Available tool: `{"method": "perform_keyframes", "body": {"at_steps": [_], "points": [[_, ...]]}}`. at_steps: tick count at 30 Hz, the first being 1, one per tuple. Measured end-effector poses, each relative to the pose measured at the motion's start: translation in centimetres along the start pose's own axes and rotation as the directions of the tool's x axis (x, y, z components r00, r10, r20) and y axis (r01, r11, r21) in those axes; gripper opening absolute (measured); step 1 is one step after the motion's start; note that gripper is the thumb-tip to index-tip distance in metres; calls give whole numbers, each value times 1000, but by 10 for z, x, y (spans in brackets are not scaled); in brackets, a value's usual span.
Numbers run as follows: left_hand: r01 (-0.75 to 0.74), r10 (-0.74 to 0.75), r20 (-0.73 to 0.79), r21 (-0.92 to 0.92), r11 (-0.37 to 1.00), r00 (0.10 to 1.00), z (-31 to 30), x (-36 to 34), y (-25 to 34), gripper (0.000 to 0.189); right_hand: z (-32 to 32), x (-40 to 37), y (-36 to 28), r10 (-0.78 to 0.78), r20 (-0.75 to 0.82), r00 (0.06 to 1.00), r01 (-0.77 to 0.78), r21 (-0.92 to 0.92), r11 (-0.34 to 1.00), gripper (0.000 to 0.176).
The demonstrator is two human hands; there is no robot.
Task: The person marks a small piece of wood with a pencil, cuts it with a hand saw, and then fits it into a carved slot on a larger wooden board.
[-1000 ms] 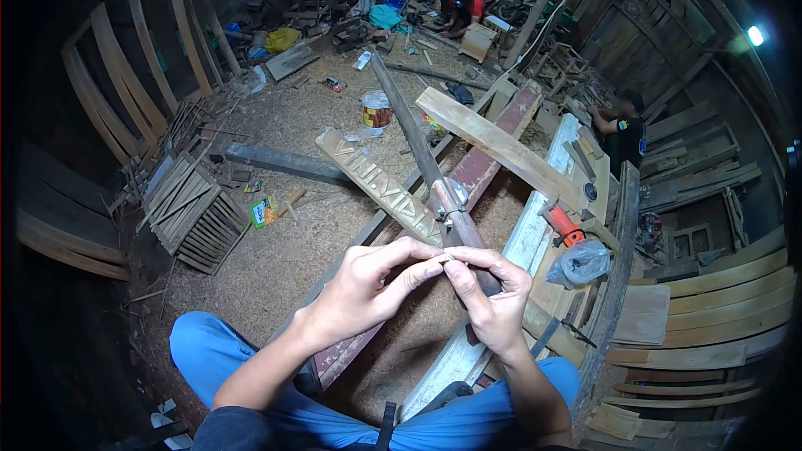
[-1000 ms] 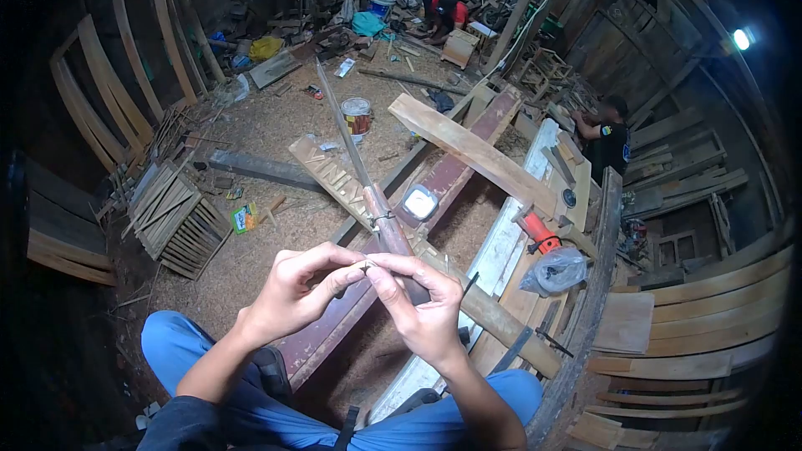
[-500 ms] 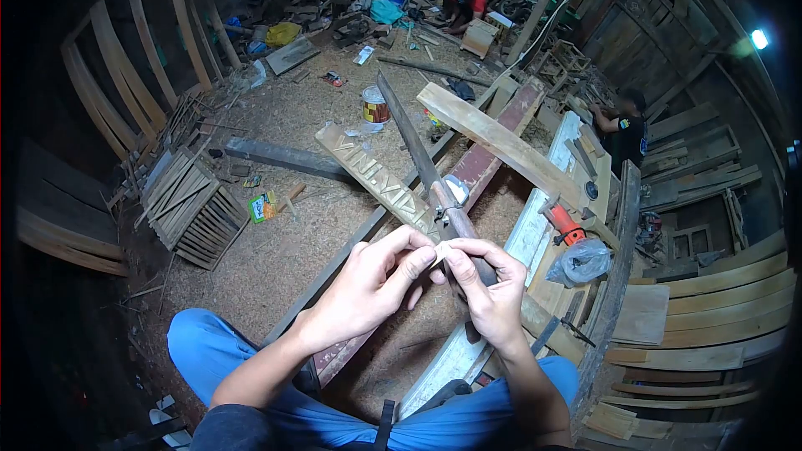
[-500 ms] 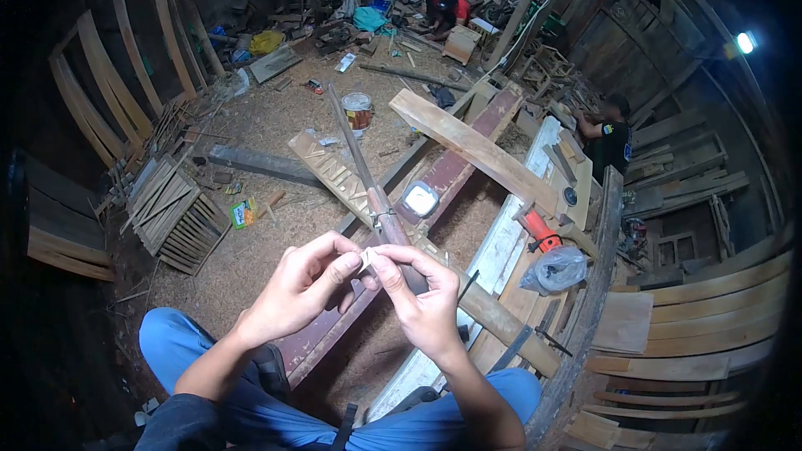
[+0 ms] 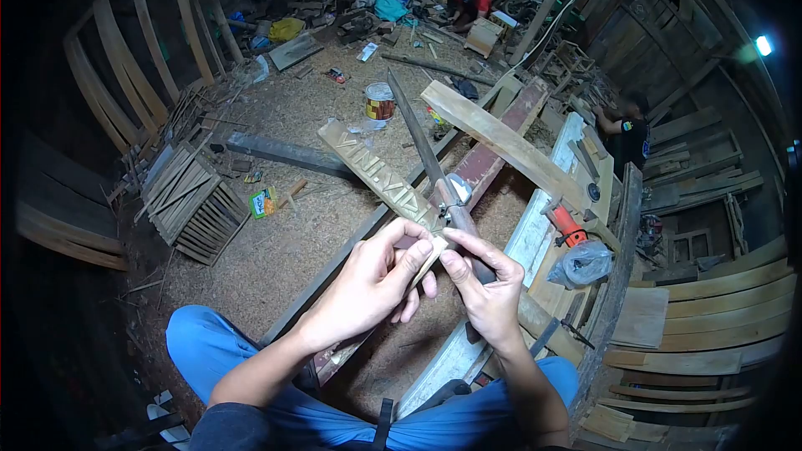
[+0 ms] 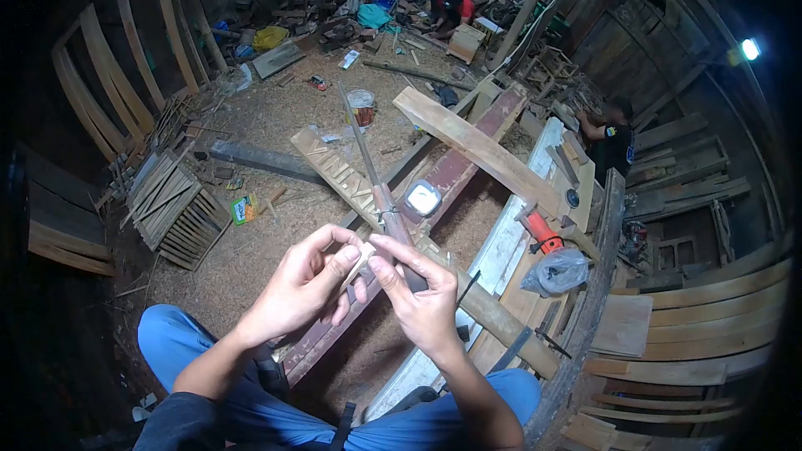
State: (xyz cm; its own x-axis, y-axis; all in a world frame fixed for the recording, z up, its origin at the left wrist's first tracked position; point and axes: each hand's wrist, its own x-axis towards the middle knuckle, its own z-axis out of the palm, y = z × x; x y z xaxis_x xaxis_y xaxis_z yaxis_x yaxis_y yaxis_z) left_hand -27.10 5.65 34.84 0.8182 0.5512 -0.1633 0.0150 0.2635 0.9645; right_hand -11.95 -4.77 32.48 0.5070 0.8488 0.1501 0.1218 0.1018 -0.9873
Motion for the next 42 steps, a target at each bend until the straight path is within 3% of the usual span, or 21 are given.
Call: {"method": "perform_keyframes", "body": {"at_steps": [3,9,13,15,16,18,19,21,23,25,26,27,29,31,33,35,36,37,39,41,42], "points": [[7,-6,1,-48,999,1000,0,1,-5,24,1,1,7,-95,15,995,95,-40,995,24],[-3,3,16,-2,1000,1000,1,1,-4,23,-2,4,14,-106,38,994,108,-63,992,22],[12,-12,20,-6,1000,1000,0,3,-9,24,-2,5,16,-15,14,1000,15,7,1000,20],[-210,218,-10,228,951,976,-2,7,-21,31,-4,8,20,-79,40,996,82,-87,993,25],[-209,217,-11,228,951,976,-3,7,-22,31,-3,9,26,-78,41,996,81,-86,993,25],[-215,252,-44,395,893,967,-6,7,-16,35,-1,14,42,-227,-11,974,224,-128,966,47],[-214,251,-46,394,894,967,-9,9,-19,35,-1,15,46,-225,-9,974,222,-127,967,47],[-304,421,-62,597,742,905,-16,19,-37,33,-1,15,54,-201,-79,976,175,-258,950,68],[-205,376,-126,662,721,918,-31,30,-59,33,5,12,66,-187,-102,977,166,-187,968,75],[-97,333,-228,677,730,915,-49,44,-98,35,8,8,72,211,-56,976,-218,-332,918,70],[-92,368,-270,685,723,890,-60,53,-130,34,10,11,100,189,30,982,-168,-344,924,64],[-80,395,-310,692,717,865,-69,59,-164,33,16,11,168,-159,-1,987,147,-379,914,55],[3,327,-381,656,755,865,-80,69,-224,34,33,1,185,111,-15,994,-110,-328,938,50],[91,354,-506,661,744,787,-83,72,-284,33,45,-15,204,114,49,992,-93,-311,946,49],[184,296,-562,644,743,772,-79,66,-318,34,50,-35,231,124,59,990,-100,-316,943,49],[197,383,-591,689,697,710,-77,61,-349,34,48,-54,255,177,16,984,-160,-354,922,49],[291,237,-633,613,735,737,-72,57,-351,32,47,-66,273,107,2,994,-98,-382,919,50],[308,224,-642,608,732,733,-72,56,-362,32,44,-78,290,122,11,992,-109,-376,920,50],[313,438,-588,773,552,680,-70,55,-380,31,40,-96,309,140,-10,990,-136,-316,939,51],[329,386,-594,758,564,706,-68,56,-394,30,36,-106,320,128,1,992,-120,-335,934,52],[290,422,-608,741,606,672,-67,57,-400,29,34,-111,321,172,12,985,-156,-364,918,52]]}}
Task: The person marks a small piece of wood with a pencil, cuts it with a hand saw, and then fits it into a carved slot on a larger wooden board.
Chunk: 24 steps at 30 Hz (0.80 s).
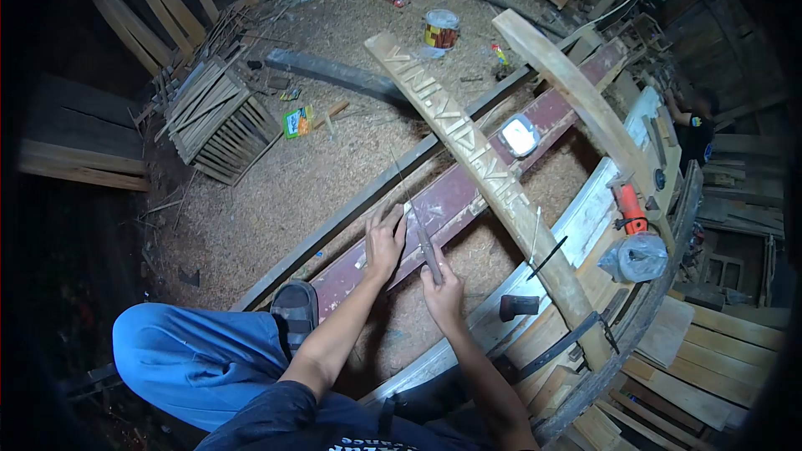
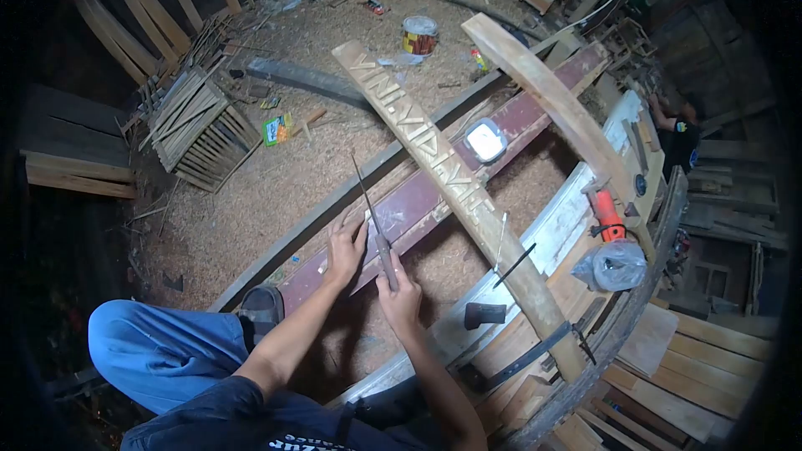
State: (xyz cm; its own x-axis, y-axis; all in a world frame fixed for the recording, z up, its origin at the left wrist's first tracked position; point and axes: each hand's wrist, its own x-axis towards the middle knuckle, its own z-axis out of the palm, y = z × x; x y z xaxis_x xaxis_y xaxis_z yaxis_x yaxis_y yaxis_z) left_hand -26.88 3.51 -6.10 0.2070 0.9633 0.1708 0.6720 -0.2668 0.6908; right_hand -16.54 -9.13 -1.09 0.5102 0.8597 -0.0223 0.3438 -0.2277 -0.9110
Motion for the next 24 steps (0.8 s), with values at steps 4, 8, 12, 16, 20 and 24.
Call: {"method": "perform_keyframes", "body": {"at_steps": [4,8,12,16,20,24], "points": [[34,-35,-5,-92,995,999,9,-3,-4,28,-1,-6,5,37,11,999,-36,-43,998,52],[90,-73,150,-108,990,986,1,6,-4,23,8,-7,20,1,11,1000,0,-20,1000,53],[41,-33,268,-25,999,963,-6,16,-6,21,12,-3,15,-41,16,999,41,-2,999,54],[-69,67,160,7,998,985,9,6,-11,20,10,-6,5,-16,50,999,21,-97,995,54],[-48,48,206,-5,999,977,5,6,-8,17,6,-8,3,73,77,994,-67,-83,994,54],[-150,136,272,29,988,953,-3,15,-10,18,10,-8,2,94,81,992,-95,10,995,53]]}}
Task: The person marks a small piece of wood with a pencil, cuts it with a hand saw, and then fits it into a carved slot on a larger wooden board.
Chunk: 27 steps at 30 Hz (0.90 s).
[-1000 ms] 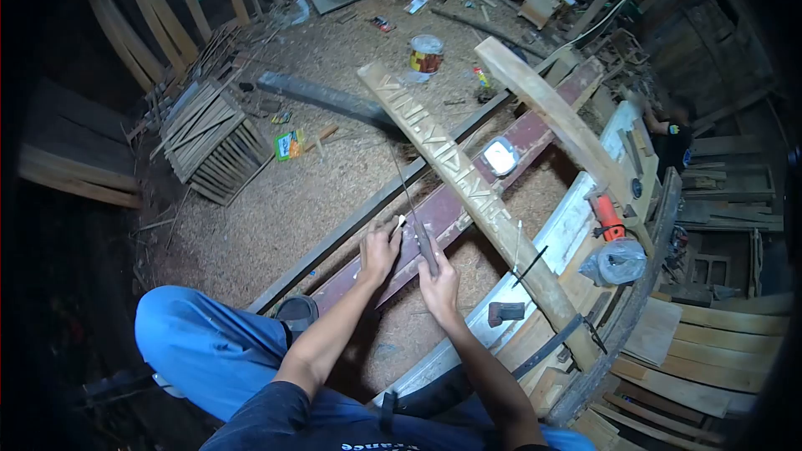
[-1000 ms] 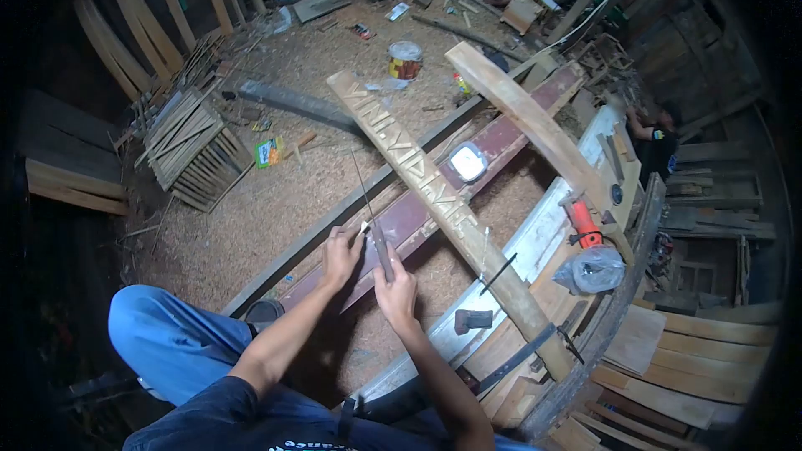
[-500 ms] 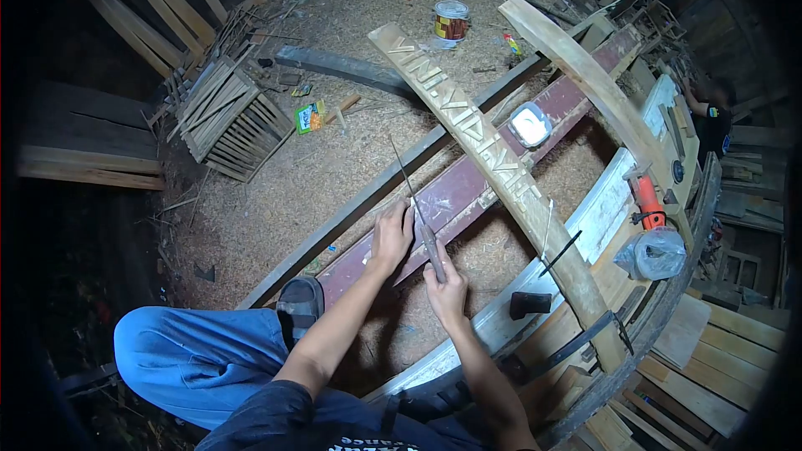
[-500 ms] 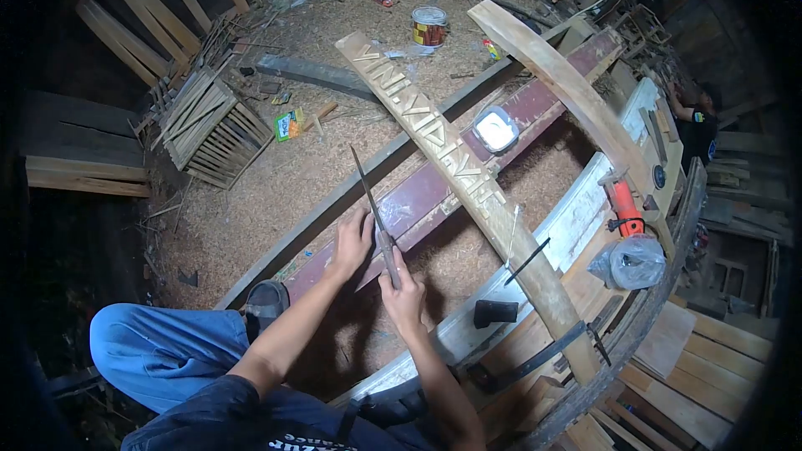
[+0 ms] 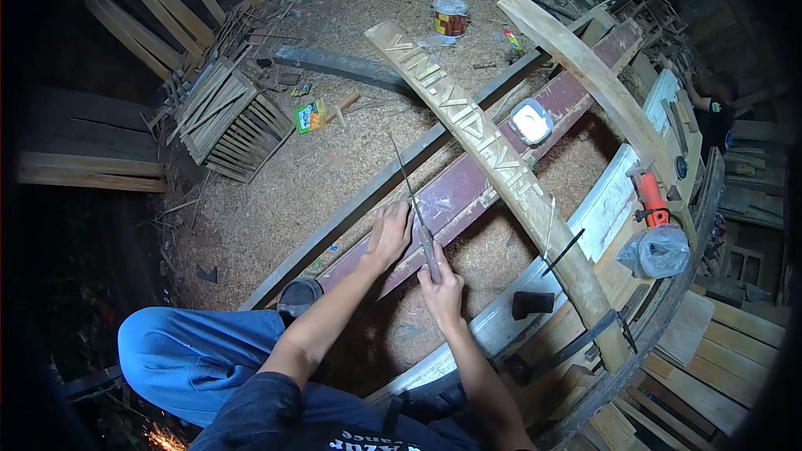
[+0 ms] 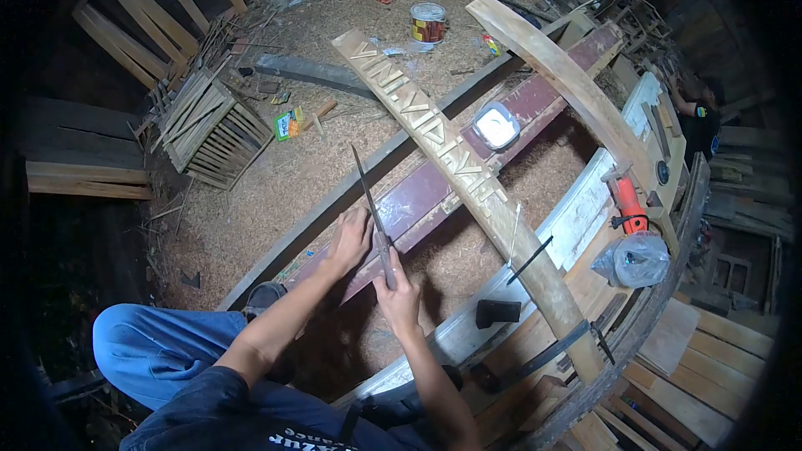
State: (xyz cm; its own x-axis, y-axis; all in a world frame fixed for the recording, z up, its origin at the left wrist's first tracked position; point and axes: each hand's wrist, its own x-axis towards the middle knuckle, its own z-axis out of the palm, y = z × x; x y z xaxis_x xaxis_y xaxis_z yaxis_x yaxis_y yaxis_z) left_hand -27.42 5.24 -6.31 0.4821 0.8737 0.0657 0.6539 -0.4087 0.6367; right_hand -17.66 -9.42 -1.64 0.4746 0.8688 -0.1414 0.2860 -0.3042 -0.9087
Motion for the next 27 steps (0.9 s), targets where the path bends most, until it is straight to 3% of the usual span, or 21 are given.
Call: {"method": "perform_keyframes", "body": {"at_steps": [4,6,8,15,21,23,25,27], "points": [[-9,11,-40,42,999,999,5,-2,0,21,10,-2,7,2,-28,1000,-1,57,998,50],[9,-6,-69,44,999,998,6,-1,-1,22,15,1,9,-101,-138,985,113,79,990,49],[40,-42,-32,-47,998,999,3,0,-3,23,13,0,6,-89,-125,988,100,80,992,48],[33,-33,-19,-20,999,999,2,0,-1,20,12,-4,0,-38,-26,999,37,-21,999,48],[75,-76,-25,-39,996,997,1,1,2,19,25,-6,-5,-83,-106,991,80,-37,996,48],[80,-81,-15,-32,996,997,1,-1,1,20,23,-12,-1,2,-48,999,-3,-34,999,48],[91,-91,-3,-5,996,996,1,3,-2,20,18,-21,8,-172,-167,971,177,18,984,46],[69,-69,-48,-3,998,996,3,-1,1,20,9,-20,9,-162,-122,979,160,-24,987,47]]}}
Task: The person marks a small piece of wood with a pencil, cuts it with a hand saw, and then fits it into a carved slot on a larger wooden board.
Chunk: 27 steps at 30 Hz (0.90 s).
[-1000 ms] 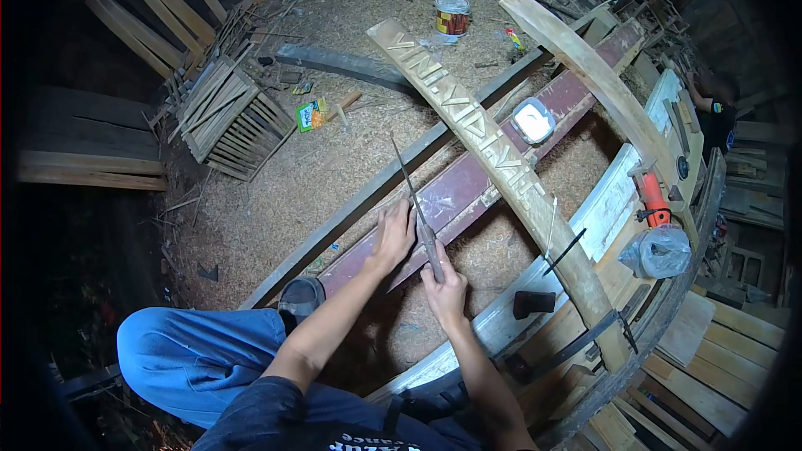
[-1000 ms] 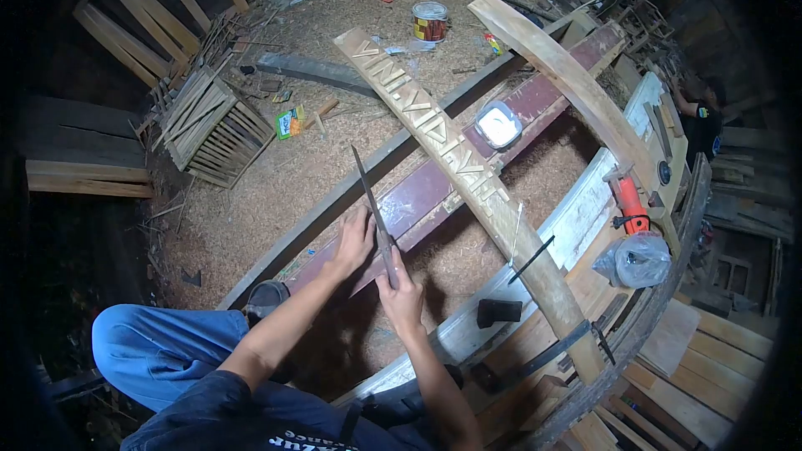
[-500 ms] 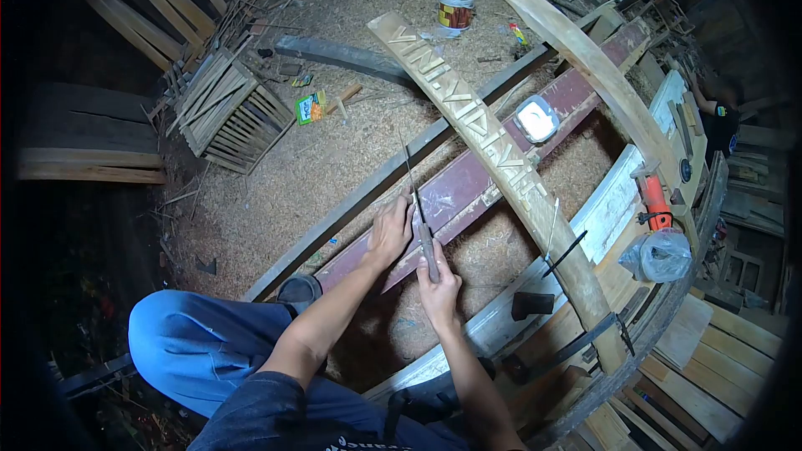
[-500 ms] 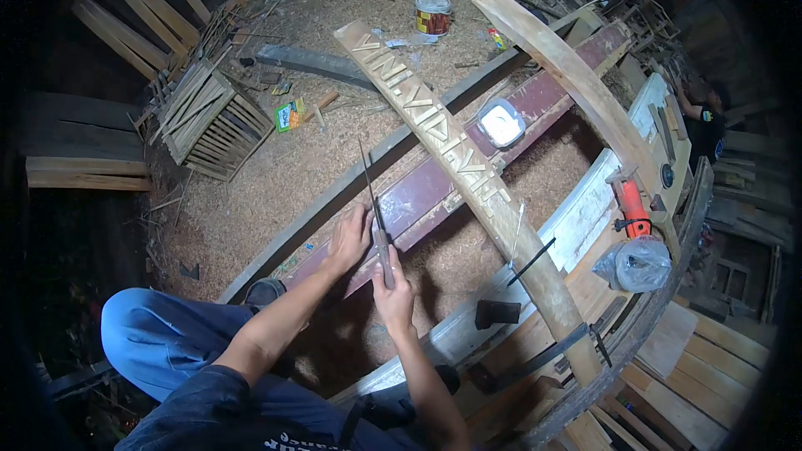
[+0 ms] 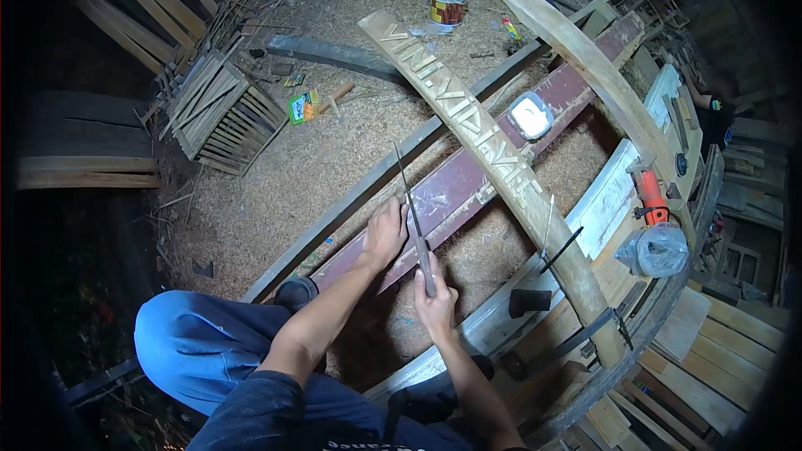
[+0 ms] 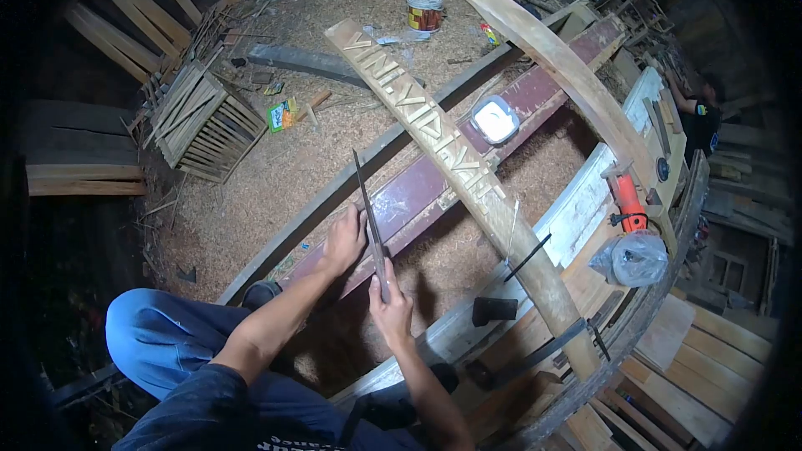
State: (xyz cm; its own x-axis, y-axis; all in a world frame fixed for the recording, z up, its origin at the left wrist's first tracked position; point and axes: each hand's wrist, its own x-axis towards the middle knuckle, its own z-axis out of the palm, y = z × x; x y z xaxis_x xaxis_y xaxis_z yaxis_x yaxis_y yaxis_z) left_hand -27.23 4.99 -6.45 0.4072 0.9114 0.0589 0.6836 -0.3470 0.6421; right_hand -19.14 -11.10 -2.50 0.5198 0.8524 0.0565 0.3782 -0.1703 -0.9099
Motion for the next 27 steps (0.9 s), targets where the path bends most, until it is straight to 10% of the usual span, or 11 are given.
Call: {"method": "perform_keyframes", "body": {"at_steps": [27], "points": [[152,-158,131,54,987,979,-7,0,2,23,-36,2,-19,115,110,987,-105,-99,990,46]]}}
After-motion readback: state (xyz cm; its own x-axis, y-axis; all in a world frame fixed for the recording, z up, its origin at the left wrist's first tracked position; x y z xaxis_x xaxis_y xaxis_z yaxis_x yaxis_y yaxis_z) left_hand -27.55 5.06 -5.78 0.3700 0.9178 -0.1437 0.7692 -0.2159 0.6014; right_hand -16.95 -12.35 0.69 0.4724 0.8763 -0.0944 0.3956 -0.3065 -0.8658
